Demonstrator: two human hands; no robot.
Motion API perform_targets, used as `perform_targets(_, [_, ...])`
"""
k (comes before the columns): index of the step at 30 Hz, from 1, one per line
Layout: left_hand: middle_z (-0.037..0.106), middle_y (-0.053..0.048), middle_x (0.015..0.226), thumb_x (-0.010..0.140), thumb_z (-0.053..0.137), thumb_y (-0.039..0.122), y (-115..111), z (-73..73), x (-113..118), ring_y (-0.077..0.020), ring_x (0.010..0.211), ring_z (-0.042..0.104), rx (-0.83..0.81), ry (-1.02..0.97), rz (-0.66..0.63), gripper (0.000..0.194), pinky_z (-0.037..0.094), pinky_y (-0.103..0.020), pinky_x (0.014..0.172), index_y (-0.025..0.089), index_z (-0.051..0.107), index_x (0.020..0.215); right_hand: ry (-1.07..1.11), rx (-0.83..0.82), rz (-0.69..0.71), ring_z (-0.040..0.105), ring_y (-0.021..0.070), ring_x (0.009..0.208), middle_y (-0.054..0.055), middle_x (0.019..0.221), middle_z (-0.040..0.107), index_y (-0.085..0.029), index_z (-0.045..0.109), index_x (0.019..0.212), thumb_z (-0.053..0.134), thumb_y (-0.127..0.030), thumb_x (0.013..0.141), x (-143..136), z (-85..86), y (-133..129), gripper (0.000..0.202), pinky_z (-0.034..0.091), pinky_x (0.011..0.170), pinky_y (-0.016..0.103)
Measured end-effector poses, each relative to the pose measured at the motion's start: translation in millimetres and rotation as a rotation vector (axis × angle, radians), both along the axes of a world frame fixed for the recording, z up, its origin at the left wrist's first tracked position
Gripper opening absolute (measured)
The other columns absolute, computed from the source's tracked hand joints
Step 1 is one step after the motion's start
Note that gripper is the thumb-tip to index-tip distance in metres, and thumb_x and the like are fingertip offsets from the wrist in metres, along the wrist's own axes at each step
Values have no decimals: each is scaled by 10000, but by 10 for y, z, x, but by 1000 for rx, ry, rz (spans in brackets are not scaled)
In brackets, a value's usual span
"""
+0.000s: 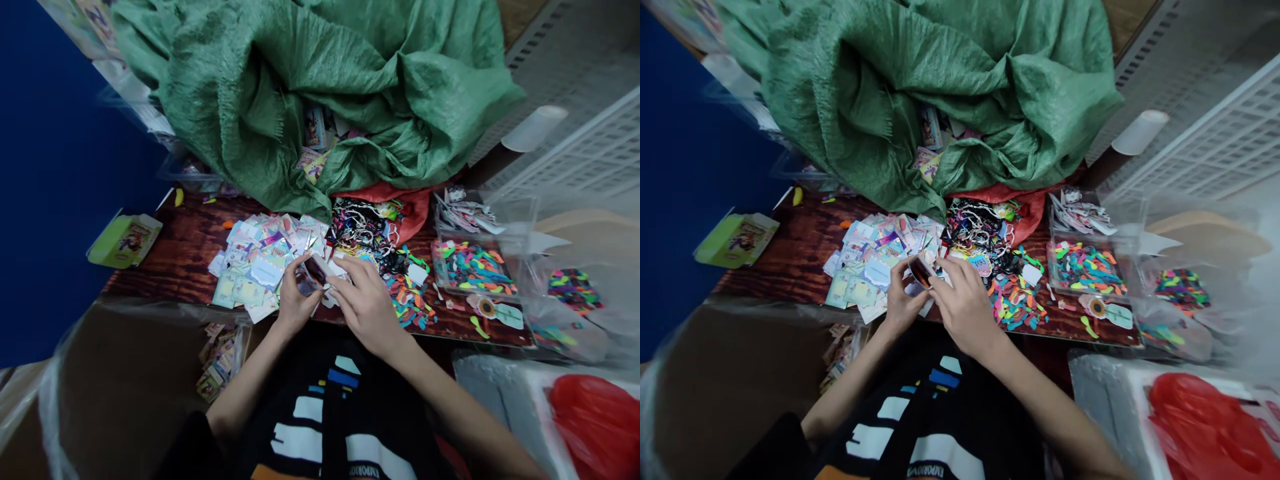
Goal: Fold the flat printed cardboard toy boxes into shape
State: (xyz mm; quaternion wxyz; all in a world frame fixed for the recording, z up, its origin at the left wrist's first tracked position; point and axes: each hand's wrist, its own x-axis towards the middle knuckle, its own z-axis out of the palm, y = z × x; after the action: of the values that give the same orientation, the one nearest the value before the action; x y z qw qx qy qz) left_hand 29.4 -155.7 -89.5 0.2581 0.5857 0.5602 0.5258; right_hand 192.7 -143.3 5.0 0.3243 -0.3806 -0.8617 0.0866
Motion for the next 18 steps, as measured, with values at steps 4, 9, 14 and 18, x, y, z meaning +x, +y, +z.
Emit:
perform_targets(4, [532,-140,1384,761,715,215,-3,7,34,-277,1296,548,16,-96,-37,680,525,-439,1018,221,397,1362,204,19,-47,608,267,1083,153,1159,657,-181,639,1148,567,-96,919,-26,-109,-237,255,548,894,453])
perform_targets(9, [499,-164,1413,787,744,328,-98,95,120,-298,1289,541,-80,-135,-156,712,550,-428,975,213,383,1390,354,29,-144,650,229,947,112,1019,681,-204,651,1106,562,-88,917,-33,-232,-227,239,556,821,390])
perform_targets(14, [591,-145,1272,903,642,354,-210,220,179,-210,966,683,-220,-214,-269,583,608,-312,735,211,401,1414,572,-277,-263,674,198,883,62,941,700,-216,702,1006,575,-207,934,143,-210,-36,146,557,770,331])
perform_targets(18, [608,-112,1190,926,624,317,-262,276,202,-146,797,669,-191,-216,-254,564,602,-270,649,245,408,1443,666,-475,-222,689,178,838,34,911,726,-216,732,956,652,-249,884,260,-261,22,112,554,727,291])
